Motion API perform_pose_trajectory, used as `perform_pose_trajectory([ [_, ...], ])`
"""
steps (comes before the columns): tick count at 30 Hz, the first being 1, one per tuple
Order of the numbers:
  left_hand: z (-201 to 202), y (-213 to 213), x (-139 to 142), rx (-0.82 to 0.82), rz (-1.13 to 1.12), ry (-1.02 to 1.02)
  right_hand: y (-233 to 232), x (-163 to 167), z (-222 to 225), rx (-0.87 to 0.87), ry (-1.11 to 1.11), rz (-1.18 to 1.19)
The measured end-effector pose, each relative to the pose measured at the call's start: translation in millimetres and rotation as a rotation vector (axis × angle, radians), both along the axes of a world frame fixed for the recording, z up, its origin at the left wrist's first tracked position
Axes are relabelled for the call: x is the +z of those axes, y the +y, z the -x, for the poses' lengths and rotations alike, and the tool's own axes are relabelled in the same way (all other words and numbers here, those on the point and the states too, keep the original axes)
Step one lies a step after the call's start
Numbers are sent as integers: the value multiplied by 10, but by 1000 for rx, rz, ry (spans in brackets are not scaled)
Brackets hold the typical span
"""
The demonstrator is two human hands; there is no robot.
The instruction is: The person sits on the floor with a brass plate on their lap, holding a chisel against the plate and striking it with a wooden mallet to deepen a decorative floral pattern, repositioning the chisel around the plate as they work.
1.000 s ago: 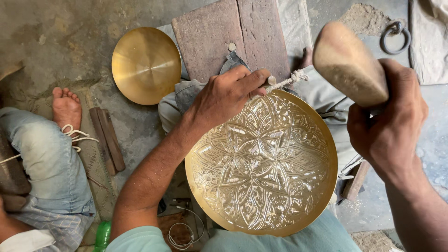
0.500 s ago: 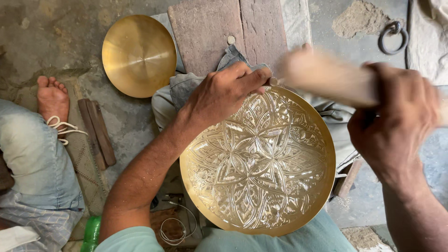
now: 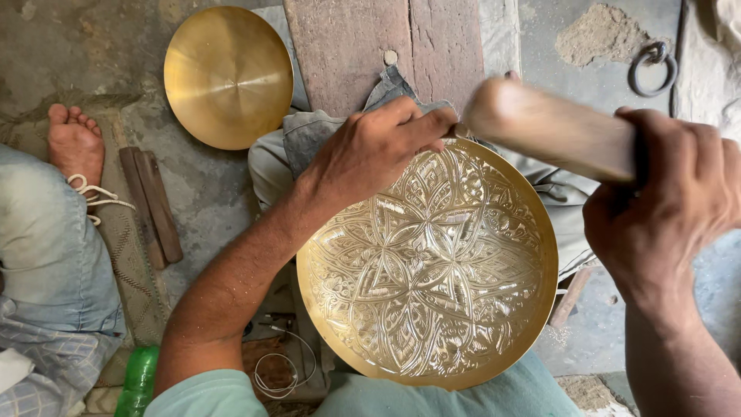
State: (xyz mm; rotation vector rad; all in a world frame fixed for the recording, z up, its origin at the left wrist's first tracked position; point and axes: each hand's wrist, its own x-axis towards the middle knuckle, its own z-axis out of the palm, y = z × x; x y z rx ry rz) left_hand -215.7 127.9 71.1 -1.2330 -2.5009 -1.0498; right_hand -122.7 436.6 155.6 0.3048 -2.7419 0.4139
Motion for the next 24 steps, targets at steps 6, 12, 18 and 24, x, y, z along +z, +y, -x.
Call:
perform_pose_trajectory([
  [6,54,57,79,-24,-11,43,-96,64,39,-8,53,-128],
  [12,-15,-456,323,237,-329,-85,9,-13,-34,-221,-319,459],
  [18,-923,-1541,-337,1160,-558,-298,355,-857,-283,-531,-661,367],
  [24,-2150,-1287,-1040,1011,560,-904,438,-1288,-419,-602,-708,371],
])
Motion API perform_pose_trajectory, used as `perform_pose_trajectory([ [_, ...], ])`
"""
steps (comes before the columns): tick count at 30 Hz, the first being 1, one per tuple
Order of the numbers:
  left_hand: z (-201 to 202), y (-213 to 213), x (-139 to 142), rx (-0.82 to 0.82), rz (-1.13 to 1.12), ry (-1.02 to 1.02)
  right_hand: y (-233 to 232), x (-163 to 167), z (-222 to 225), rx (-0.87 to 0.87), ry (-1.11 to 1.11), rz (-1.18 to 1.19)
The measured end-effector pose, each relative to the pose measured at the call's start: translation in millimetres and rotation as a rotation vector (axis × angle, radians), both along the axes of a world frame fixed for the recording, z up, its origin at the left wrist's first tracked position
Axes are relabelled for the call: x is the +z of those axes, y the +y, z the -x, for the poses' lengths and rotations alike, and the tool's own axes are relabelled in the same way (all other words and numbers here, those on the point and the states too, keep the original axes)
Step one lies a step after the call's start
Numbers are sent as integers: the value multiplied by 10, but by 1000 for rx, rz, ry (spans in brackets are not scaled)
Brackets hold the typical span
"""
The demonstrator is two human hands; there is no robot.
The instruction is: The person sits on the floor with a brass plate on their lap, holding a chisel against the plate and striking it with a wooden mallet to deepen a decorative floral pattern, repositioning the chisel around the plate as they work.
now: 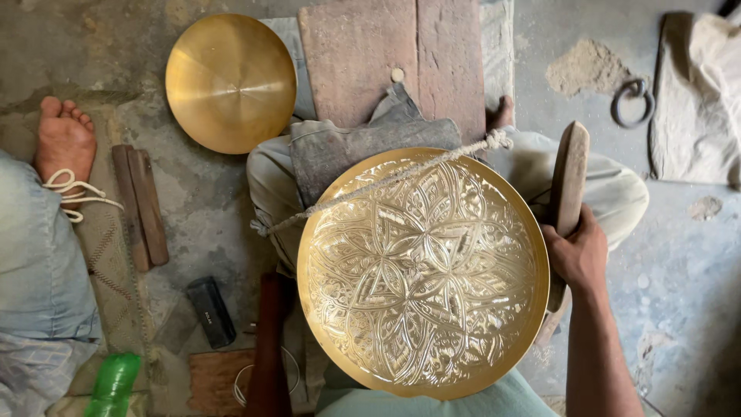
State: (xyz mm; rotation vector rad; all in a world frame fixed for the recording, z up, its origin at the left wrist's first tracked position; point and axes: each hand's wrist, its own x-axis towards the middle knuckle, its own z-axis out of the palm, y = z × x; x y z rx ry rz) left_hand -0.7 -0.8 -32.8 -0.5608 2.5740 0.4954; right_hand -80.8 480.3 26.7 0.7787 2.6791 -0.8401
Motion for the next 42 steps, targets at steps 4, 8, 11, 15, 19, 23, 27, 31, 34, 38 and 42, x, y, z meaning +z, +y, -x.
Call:
perform_pose_trajectory([
  [4,-299,274,-33,82,-53,316,-31,28,66,0,22,-17],
  [8,-176,322,91,61,-12,105,-87,52,121,40,13,-42],
  [11,-89,350,132,-152,-87,639,-104,47,116,74,33,-100],
  [15,-101,328,32,-310,99,477,-94,33,87,83,90,-69],
  [19,-282,326,-48,-349,285,346,-100,19,61,93,43,-86],
  [23,-698,369,77,-277,-92,429,-143,33,1,28,225,267],
  [27,-910,497,205,-119,-64,385,-149,54,-49,60,244,345],
  [31,-822,520,172,-10,-150,552,-90,27,-29,139,206,184],
  [34,-671,428,91,-2,-9,508,-53,-14,-6,146,196,145],
  [38,-454,227,32,-317,455,239,-53,-30,-8,148,194,128],
  [42,-144,48,23,-440,253,139,-61,-1,-42,150,179,72],
])
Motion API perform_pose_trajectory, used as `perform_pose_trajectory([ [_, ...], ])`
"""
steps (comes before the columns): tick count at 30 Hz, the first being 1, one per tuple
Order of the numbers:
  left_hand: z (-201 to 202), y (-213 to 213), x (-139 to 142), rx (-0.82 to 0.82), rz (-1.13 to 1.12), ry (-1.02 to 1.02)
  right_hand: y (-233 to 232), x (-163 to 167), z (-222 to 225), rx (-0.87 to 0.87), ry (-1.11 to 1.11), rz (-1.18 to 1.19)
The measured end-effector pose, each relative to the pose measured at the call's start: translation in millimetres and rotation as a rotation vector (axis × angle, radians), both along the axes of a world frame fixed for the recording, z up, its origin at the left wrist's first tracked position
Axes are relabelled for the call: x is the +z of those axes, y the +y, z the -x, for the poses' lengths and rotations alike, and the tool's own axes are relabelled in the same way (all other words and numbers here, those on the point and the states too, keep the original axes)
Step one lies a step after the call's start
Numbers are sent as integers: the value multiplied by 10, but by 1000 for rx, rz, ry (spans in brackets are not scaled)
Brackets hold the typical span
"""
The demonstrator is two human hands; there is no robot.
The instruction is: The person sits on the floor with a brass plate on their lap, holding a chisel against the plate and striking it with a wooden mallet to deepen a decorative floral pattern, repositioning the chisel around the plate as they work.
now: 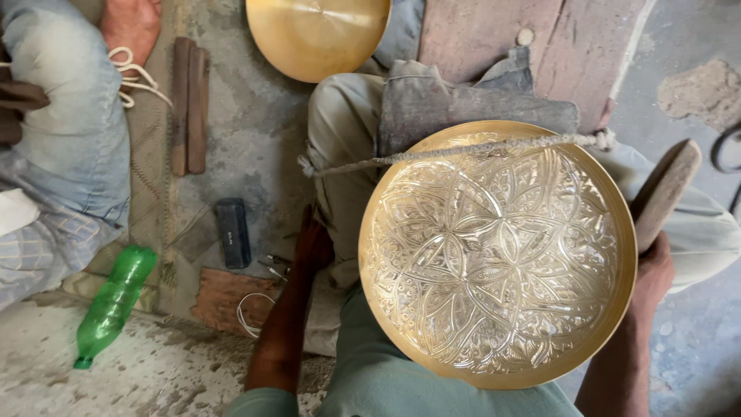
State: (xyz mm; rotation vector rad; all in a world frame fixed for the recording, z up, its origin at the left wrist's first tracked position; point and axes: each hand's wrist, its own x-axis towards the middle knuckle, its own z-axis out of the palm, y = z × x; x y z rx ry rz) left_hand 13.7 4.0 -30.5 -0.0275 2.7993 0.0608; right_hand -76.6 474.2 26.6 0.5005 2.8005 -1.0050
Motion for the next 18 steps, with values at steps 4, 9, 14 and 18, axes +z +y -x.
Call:
perform_pose_trajectory([
  [4,351,-21,15,-1,-54,-82,-16,39,-47,-23,-11,-37],
  [9,549,18,8,32,-72,-139,33,6,-107,5,-11,-140],
  [14,715,41,-118,84,-102,-161,89,6,-95,-61,-70,-98],
  [18,784,93,-208,129,-153,-151,107,246,-32,288,-150,-136],
])
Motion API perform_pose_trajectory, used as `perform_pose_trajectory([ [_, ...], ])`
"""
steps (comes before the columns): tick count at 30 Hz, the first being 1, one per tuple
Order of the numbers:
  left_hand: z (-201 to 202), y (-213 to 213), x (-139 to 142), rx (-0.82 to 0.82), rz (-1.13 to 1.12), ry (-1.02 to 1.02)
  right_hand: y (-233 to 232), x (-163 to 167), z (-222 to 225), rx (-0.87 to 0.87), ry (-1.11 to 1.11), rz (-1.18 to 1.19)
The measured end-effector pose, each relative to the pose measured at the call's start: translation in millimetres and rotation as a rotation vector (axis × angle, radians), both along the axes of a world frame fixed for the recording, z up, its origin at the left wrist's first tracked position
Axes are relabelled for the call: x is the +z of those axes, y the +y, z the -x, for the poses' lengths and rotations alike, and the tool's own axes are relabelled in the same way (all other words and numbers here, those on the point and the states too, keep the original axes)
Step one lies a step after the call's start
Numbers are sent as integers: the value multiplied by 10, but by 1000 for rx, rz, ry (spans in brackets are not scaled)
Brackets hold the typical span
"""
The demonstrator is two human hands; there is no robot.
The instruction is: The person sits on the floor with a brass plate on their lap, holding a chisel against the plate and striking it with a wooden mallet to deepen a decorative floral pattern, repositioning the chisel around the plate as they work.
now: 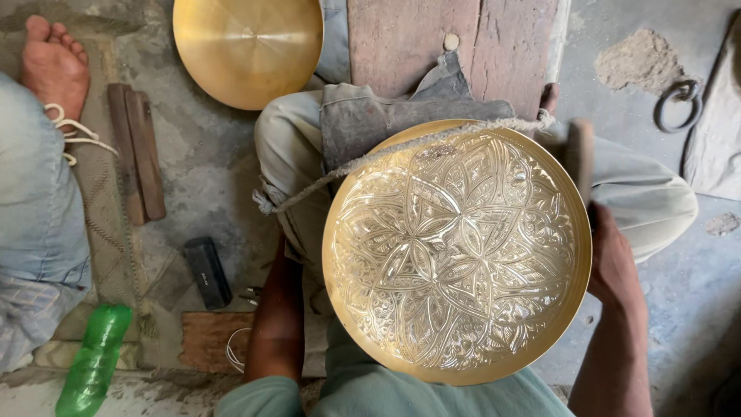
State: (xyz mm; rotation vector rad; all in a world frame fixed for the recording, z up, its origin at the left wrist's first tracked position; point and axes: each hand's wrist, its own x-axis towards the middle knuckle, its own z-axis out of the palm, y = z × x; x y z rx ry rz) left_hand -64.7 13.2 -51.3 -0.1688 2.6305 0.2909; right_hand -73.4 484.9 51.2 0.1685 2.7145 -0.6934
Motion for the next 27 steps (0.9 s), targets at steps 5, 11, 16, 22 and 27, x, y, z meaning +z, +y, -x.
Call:
perform_pose_trajectory([
  [5,-206,36,-9,95,-1,122,-249,512,-103,-452,-90,455],
  [11,-690,-2,95,257,-112,351,-503,566,-155,-544,-115,918],
  [16,-1066,-94,146,464,-141,456,-585,589,20,-607,18,791],
  [22,-1774,-209,286,719,-37,558,-621,479,576,-401,154,1059],
  [27,-1945,61,211,641,-346,488,-528,84,598,-186,287,1147],
])
